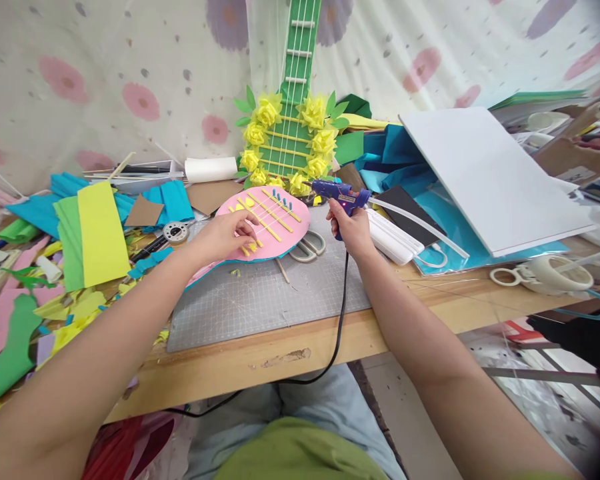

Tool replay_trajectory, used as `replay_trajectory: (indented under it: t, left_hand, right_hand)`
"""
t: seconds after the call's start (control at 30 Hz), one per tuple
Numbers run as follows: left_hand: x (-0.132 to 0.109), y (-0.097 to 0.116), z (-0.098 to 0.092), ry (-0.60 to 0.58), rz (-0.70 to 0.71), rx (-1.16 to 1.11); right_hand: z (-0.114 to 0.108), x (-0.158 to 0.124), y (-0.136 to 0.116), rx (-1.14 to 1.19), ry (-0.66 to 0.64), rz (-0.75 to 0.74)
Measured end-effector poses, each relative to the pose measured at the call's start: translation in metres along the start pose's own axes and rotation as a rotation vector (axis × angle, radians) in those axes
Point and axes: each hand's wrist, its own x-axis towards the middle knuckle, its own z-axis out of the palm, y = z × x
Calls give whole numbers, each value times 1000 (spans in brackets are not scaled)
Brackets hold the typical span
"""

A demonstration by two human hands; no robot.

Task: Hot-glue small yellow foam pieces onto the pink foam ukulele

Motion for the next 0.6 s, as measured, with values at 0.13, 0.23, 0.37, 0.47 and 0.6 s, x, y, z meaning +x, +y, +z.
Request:
replay_trajectory:
  t: [0.13,0.23,0.37,0.47,0.6]
  left_hand:
    - [-1,0,0,-7,-6,-37]
    - [-1,-3,-1,-19,13,-37]
    - [0,-7,0,-22,42,9]
    - [1,-9,1,-29,33,-19]
    - [2,-10,2,-21,34,-72]
  right_hand:
    - [0,1,2,-20,-3,-6]
    - [-1,1,1,-26,-3,-9]
    - [0,-1,0,-6,3,-11]
    - [0,-1,-1,3,6,-7]
    - [0,0,0,-8,7,-2]
